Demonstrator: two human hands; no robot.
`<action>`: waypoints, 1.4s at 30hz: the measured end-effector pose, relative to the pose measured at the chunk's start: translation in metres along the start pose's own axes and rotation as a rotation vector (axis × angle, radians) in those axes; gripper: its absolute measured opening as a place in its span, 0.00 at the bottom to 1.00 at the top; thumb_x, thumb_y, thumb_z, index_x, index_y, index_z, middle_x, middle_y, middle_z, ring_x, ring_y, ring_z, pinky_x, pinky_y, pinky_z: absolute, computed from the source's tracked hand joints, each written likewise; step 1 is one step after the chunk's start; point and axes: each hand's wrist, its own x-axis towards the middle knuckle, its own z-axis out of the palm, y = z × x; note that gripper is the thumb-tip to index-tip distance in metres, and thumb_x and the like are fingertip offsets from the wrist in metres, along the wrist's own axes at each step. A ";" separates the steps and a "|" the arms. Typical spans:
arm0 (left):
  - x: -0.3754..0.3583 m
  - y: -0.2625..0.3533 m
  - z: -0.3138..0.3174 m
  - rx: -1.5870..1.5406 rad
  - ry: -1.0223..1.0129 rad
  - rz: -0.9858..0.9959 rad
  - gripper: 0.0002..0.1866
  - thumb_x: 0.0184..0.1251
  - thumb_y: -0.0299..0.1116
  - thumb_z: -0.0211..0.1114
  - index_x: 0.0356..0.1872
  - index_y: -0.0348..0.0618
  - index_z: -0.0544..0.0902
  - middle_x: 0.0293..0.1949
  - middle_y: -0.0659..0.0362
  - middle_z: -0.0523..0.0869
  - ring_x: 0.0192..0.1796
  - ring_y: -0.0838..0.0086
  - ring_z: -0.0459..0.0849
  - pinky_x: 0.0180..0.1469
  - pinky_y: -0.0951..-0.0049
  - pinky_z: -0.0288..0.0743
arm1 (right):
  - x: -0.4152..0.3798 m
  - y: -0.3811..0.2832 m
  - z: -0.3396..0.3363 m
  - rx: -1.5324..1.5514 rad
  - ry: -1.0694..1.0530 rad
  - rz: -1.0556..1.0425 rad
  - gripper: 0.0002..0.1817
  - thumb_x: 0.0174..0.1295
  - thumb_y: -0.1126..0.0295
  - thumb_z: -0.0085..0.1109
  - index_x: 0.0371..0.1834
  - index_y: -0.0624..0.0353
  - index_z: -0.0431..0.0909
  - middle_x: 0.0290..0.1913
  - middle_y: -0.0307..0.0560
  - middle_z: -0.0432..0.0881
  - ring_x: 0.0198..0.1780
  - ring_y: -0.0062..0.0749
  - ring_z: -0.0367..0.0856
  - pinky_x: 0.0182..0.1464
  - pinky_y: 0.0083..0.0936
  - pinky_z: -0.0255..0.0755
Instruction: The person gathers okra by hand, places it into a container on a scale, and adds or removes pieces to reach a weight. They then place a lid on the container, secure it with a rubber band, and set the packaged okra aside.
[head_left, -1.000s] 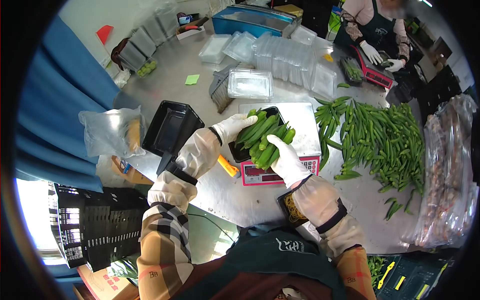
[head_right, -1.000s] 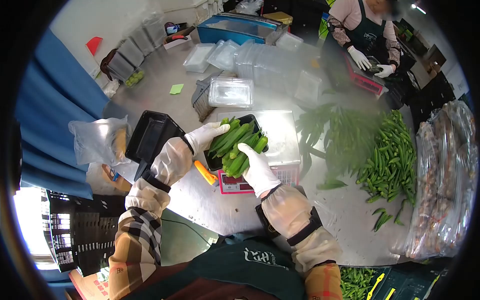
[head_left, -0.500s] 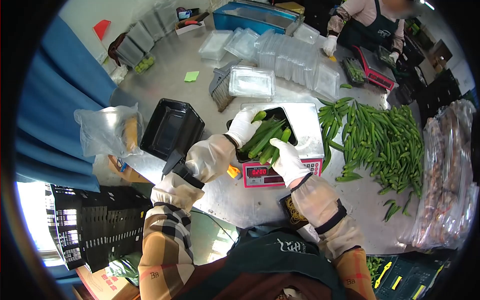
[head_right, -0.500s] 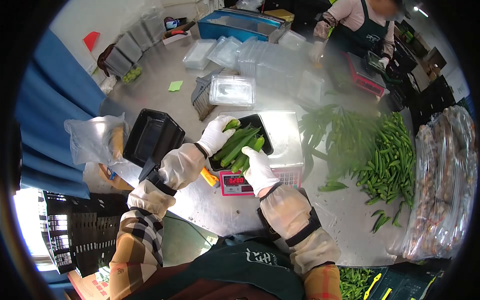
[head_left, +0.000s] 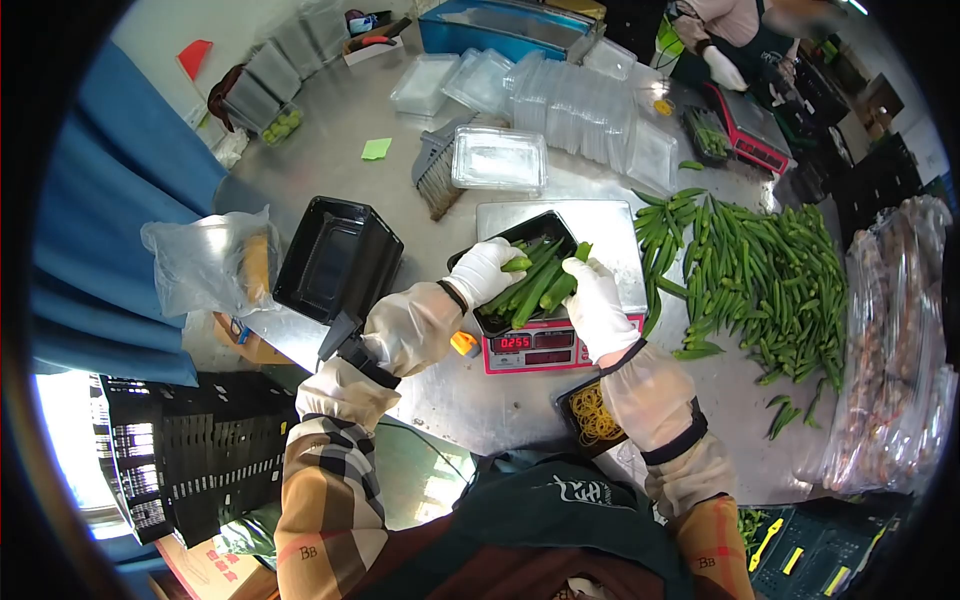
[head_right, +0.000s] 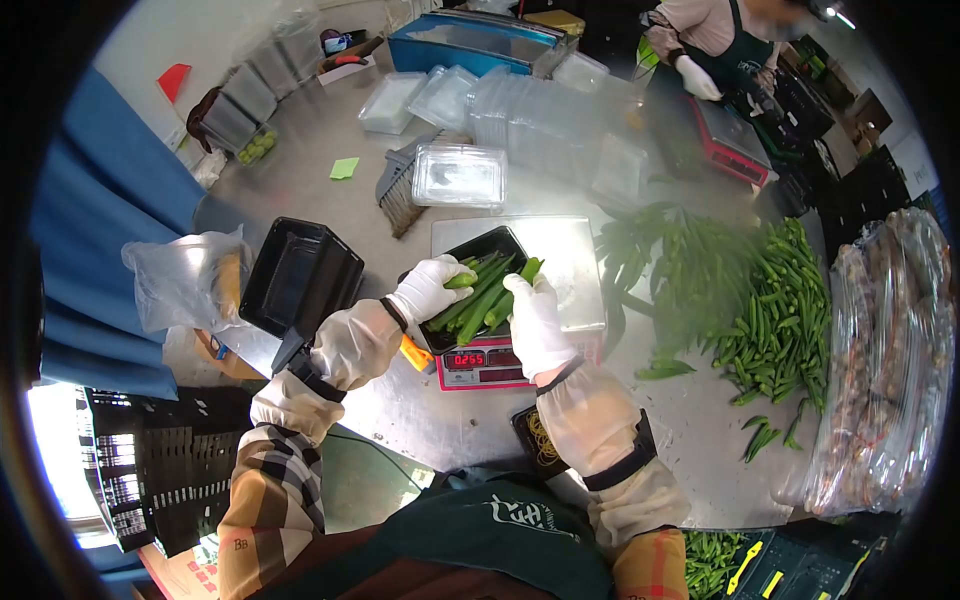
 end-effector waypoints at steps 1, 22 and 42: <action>0.000 -0.001 -0.001 -0.005 -0.032 0.031 0.16 0.58 0.30 0.69 0.50 0.49 0.86 0.44 0.50 0.82 0.48 0.56 0.83 0.53 0.65 0.76 | -0.006 -0.004 0.005 -0.087 0.001 -0.066 0.18 0.63 0.69 0.60 0.55 0.65 0.74 0.42 0.46 0.80 0.43 0.30 0.80 0.48 0.22 0.73; 0.017 -0.005 0.004 0.315 0.186 -0.043 0.15 0.54 0.29 0.69 0.44 0.54 0.84 0.42 0.54 0.82 0.44 0.56 0.84 0.47 0.62 0.78 | -0.006 0.013 -0.013 -1.500 -0.183 -0.895 0.24 0.60 0.59 0.61 0.59 0.55 0.78 0.64 0.54 0.74 0.67 0.58 0.66 0.68 0.44 0.63; 0.001 0.008 -0.002 0.116 0.059 0.052 0.12 0.52 0.29 0.69 0.40 0.50 0.84 0.42 0.52 0.79 0.46 0.56 0.82 0.49 0.64 0.77 | -0.019 0.024 -0.029 -1.302 -0.138 -0.954 0.24 0.60 0.62 0.64 0.59 0.56 0.76 0.64 0.53 0.72 0.67 0.58 0.64 0.68 0.45 0.64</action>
